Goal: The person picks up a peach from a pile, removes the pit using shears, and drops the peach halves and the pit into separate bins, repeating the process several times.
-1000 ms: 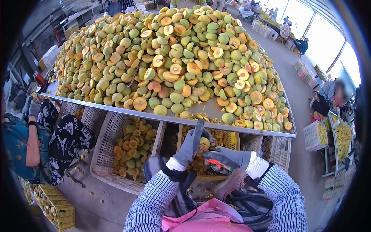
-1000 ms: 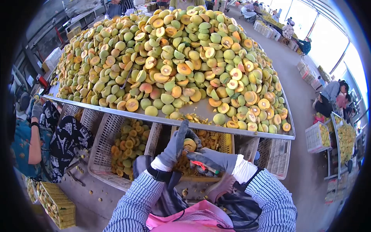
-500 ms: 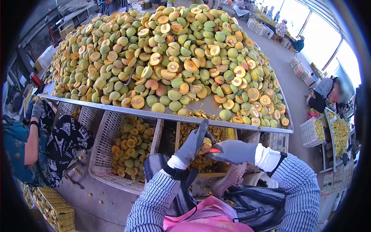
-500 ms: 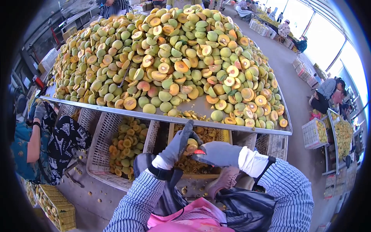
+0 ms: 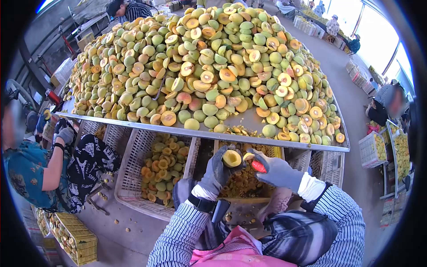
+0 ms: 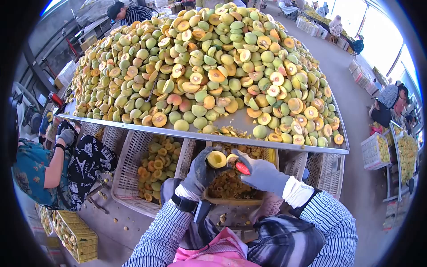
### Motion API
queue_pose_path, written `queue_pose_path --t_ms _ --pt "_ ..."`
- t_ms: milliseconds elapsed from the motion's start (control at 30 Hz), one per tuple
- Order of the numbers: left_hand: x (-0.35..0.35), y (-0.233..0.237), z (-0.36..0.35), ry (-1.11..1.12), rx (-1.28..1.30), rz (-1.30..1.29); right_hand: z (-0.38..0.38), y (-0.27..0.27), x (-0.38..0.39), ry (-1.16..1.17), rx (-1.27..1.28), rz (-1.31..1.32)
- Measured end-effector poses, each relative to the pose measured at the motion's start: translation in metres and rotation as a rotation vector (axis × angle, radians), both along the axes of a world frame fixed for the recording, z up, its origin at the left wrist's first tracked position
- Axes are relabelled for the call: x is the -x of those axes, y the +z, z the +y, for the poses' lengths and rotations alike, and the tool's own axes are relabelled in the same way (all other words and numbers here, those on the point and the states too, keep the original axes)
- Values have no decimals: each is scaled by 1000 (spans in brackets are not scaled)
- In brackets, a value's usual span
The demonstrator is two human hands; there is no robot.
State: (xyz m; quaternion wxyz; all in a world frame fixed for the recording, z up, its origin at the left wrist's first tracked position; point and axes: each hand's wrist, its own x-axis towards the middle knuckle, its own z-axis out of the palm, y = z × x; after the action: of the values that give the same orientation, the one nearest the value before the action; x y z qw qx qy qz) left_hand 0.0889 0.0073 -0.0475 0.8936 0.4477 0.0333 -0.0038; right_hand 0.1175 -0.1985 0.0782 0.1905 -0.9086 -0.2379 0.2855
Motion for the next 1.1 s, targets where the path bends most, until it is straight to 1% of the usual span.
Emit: queue_pose_path --t_ms 33,67,133,200,233,267,300,333,367,433,467,500,567,600,633,700,733,767,833,867,967,1000,1033,1067,1100 --pt "-1 -1 1 -21 285 153 -2 -4 0 0 -3 2" --pt "-2 -1 2 -21 284 153 -6 -12 0 11 -10 -23" --pt "-5 -2 4 -8 483 258 -17 -35 -5 30 -16 -51" --pt "-7 1 3 -19 518 294 -30 -63 -9 -79 -489 -469" --pt "-7 4 2 -41 548 327 -27 -55 -8 -77 -493 -466" --pt "-6 5 -2 -40 542 327 -19 -36 -7 -219 -435 -140" --pt "-6 6 -10 -32 623 377 -12 -18 -4 -355 -370 186" --pt "-5 7 -18 -27 702 427 -4 -7 1 -429 -431 318" --pt "-2 11 -26 -31 695 426 1 -7 3 -433 -438 316" --pt "12 21 -42 23 -140 5 3 -14 5 -450 -634 364" --pt "16 34 -41 -14 -34 72 7 -31 -1 -374 -758 219" --pt "18 45 -42 -15 -36 70 -1 -37 -2 -374 -760 217" --pt "20 66 -44 -76 401 281 -2 -14 -1 -476 -899 391" --pt "23 76 -45 -65 396 284 -3 -8 -2 -507 -864 368" --pt "25 75 -43 -62 392 282 -5 -8 -5 -502 -867 369" --pt "31 71 -41 -53 174 270 -13 -10 -10 -370 -688 -55" --pt "33 71 -45 60 220 290 -16 -6 -9 -326 -609 -153" --pt "33 71 -48 67 219 288 -18 -5 -5 -320 -612 -152" --pt "34 71 -51 201 91 284 -21 -7 6 -138 -416 -434" --pt "35 73 -54 206 93 284 -22 -10 9 -107 -330 -419" --pt "37 78 -65 214 62 282 -21 -8 16 -46 -255 -488" --pt "39 76 -69 219 32 224 -22 -10 15 -45 -256 -489" --pt "39 76 -72 223 2 167 -23 -12 14 -31 -217 -556" --pt "39 76 -75 235 -15 145 -25 -14 13 -18 -177 -622" --pt "40 78 -75 232 -16 145 -25 -13 13 -20 -176 -622"
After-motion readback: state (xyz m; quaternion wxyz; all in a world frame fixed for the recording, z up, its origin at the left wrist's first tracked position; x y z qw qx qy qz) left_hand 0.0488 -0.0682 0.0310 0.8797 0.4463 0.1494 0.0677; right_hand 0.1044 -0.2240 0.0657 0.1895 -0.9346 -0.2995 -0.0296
